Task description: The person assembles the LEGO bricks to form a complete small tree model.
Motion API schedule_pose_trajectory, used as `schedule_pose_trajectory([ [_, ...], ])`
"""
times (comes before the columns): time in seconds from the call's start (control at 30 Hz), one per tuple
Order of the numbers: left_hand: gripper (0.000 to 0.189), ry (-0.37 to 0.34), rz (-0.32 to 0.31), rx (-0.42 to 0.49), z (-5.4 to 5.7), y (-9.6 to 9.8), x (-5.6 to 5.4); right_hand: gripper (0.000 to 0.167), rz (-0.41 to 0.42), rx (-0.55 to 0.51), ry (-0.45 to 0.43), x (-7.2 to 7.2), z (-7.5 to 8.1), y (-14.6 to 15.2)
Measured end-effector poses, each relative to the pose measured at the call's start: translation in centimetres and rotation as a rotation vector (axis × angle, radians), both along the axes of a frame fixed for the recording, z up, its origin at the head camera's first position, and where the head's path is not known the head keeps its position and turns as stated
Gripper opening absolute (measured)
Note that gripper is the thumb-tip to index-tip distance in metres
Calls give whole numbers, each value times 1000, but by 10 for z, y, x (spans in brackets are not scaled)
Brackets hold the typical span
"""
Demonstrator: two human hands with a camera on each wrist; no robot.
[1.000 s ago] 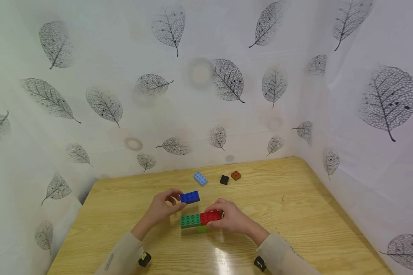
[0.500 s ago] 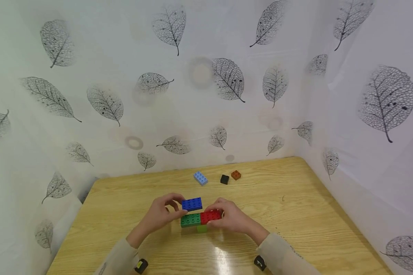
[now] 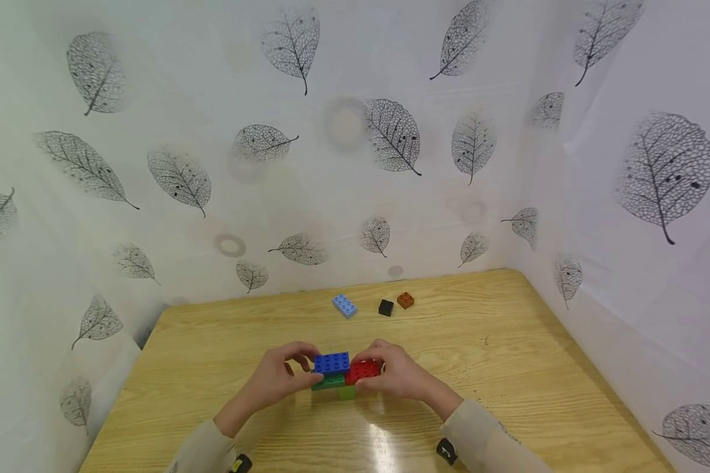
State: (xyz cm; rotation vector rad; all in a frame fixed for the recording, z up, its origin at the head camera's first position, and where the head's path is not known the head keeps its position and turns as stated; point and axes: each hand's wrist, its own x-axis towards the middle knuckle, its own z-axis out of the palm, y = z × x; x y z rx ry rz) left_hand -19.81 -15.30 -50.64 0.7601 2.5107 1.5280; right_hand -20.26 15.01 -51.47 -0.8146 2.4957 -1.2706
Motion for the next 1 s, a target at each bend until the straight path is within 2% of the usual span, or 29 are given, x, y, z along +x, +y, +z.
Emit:
schedule_pose_trajectory([
  [0.3, 31, 9, -19, -10, -4, 1, 4, 38, 0, -1, -18, 0, -1, 0],
  [0.53, 31, 29, -33, -21, -4, 2, 4, 37, 10, -1, 25, 0, -1, 0],
  [0.63, 32, -5, -40, -26, -3, 3, 4, 37, 9, 4, 34, 0, -2, 1],
  [0.87, 33, -157, -83, 12, -2, 6, 4, 38, 4, 11, 37, 0, -2, 0],
  [1.0, 30, -183, -90, 20, -3, 7, 3, 38, 0, 15, 49, 0, -1, 0],
])
